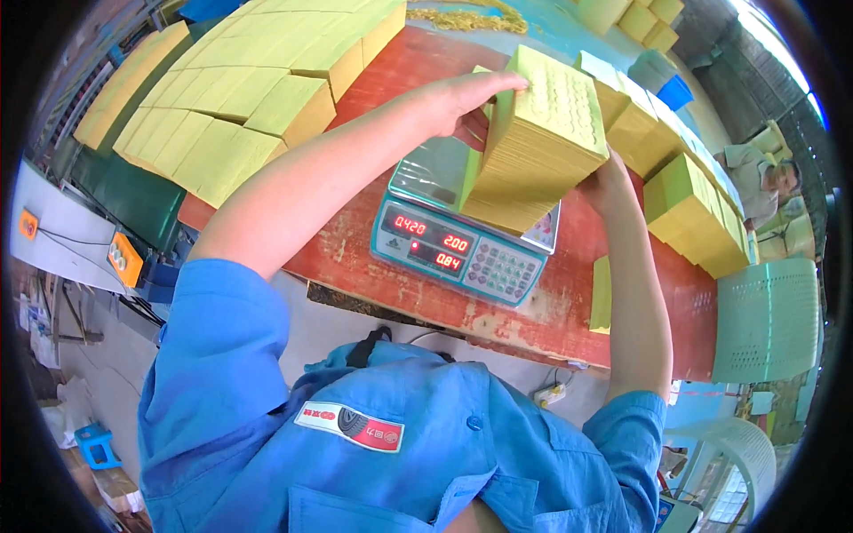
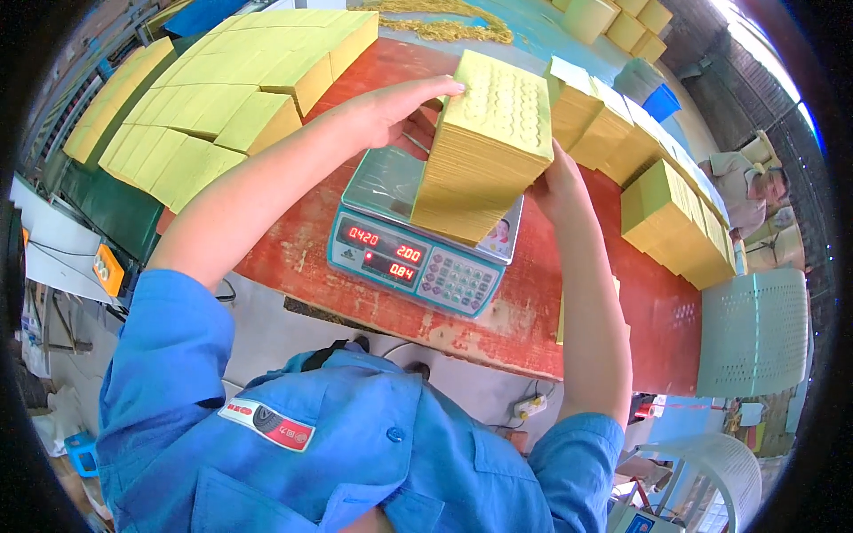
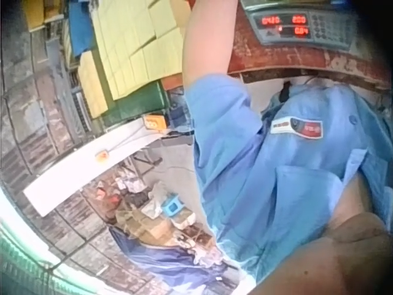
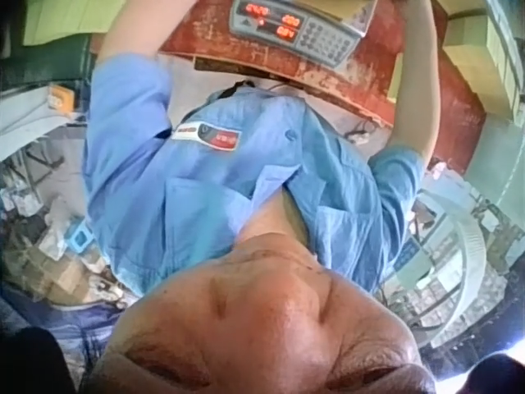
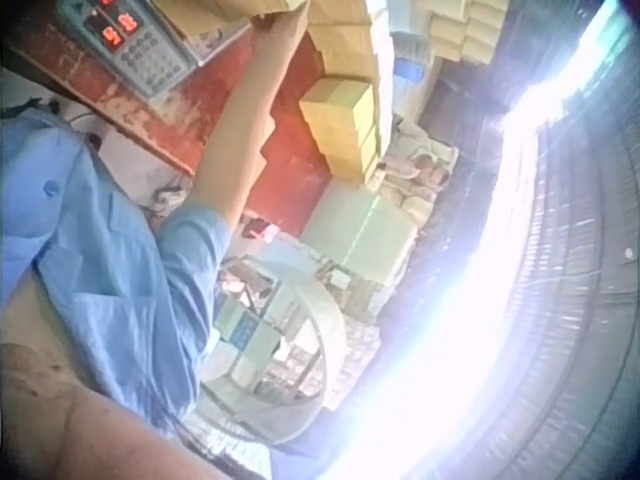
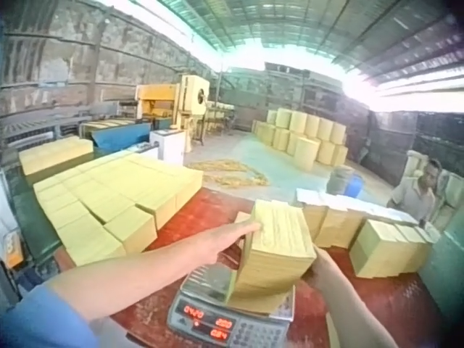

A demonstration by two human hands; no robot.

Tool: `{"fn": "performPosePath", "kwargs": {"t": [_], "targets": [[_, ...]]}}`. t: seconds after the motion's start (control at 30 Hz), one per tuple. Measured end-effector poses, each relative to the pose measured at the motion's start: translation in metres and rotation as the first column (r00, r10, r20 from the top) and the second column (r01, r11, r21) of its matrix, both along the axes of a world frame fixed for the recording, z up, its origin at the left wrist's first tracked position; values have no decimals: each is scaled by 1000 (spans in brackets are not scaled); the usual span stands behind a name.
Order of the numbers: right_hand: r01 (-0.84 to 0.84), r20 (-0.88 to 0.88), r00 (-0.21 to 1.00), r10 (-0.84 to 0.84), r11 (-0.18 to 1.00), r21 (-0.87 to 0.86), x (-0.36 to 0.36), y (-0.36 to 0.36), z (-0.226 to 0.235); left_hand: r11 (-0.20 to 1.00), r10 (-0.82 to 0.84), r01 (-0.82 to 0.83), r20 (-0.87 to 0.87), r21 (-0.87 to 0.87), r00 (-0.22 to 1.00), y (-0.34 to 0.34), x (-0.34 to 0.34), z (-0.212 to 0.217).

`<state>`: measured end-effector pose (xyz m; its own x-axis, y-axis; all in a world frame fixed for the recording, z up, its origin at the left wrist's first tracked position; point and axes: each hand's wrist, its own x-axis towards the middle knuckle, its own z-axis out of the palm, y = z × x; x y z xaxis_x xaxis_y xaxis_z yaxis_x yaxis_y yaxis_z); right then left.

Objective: Weighing and stacking stacks of yellow patterned paper on a digital scale in a factory setting.

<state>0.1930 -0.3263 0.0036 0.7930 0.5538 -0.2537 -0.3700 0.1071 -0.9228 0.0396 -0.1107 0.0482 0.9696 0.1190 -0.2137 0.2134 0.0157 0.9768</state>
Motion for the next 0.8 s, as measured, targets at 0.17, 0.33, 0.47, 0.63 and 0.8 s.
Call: {"fn": "performPosePath", "kwargs": {"t": [0.17, 0.33, 0.47, 0.63, 0.8], "targets": [[-42, 12, 999, 42, 999, -22, 4, -2, -6, 997, 28, -25, 41, -79, 999, -4, -1, -1], [-32, 43, 998, 37, 995, -96, 2, 1, -8, 998, 22, -22, 0, -55, 1000, -5, -1, 0], [-58, 81, 995, 65, 994, -96, -21, 5, 7, 993, 106, -107, -36, -41, 994, 1, -3, -7], [-86, 113, 988, 101, 988, -128, -17, -2, 2, 994, 105, -106, -33, -32, 994, -6, -2, -6], [-79, 166, 980, 112, 978, -194, -22, -4, -1, 993, 114, -114, -19, 3, 993, -9, -4, -9]]}}
